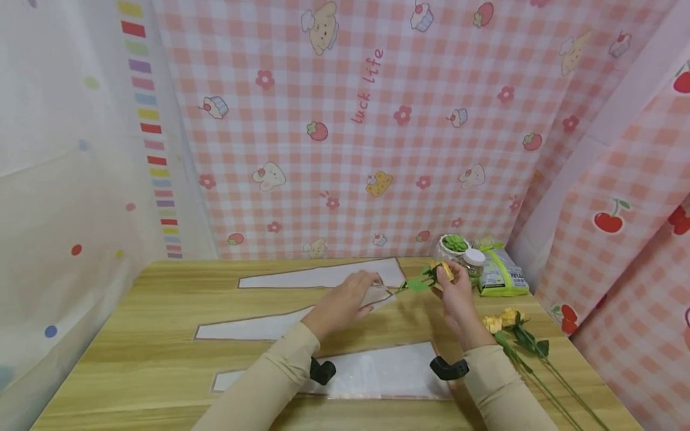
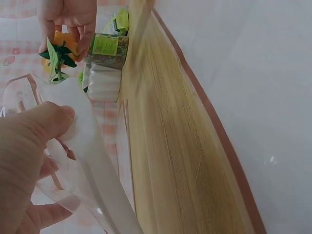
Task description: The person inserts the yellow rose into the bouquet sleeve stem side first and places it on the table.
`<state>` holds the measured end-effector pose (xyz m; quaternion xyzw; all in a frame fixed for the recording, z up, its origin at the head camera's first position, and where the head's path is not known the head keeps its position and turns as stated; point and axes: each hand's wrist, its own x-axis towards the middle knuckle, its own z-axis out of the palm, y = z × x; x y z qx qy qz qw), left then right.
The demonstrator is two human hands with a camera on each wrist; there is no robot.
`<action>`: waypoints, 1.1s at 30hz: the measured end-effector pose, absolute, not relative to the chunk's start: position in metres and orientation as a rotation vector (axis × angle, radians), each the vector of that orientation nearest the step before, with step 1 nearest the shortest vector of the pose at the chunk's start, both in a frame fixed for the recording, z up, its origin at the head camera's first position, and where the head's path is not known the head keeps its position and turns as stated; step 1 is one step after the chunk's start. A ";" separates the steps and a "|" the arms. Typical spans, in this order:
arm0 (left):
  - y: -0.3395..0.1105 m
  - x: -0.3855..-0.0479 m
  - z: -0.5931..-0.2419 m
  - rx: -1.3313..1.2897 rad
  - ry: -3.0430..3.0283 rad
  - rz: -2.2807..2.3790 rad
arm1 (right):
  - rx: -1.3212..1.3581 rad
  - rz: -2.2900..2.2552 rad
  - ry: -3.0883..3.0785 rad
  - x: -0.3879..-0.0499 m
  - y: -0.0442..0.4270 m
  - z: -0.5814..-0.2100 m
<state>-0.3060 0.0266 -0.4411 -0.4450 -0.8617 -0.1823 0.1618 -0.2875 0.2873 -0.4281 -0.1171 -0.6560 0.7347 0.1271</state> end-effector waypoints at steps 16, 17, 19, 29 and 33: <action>0.032 -0.304 -0.433 -1.292 -2.489 -0.557 | -0.433 2.081 -1.758 -0.289 0.282 -0.426; 0.033 -0.303 -0.432 -1.296 -2.506 -0.564 | -0.446 2.069 -1.758 -0.289 0.282 -0.426; 0.033 -0.302 -0.431 -1.300 -2.545 -0.552 | -0.471 2.053 -1.762 -0.289 0.283 -0.426; 0.033 -0.299 -0.435 -1.239 -2.583 -0.348 | -0.503 2.076 -1.742 -0.283 0.280 -0.431; 0.032 -0.303 -0.440 -1.200 -2.555 -0.286 | -0.475 2.102 -1.722 -0.280 0.272 -0.433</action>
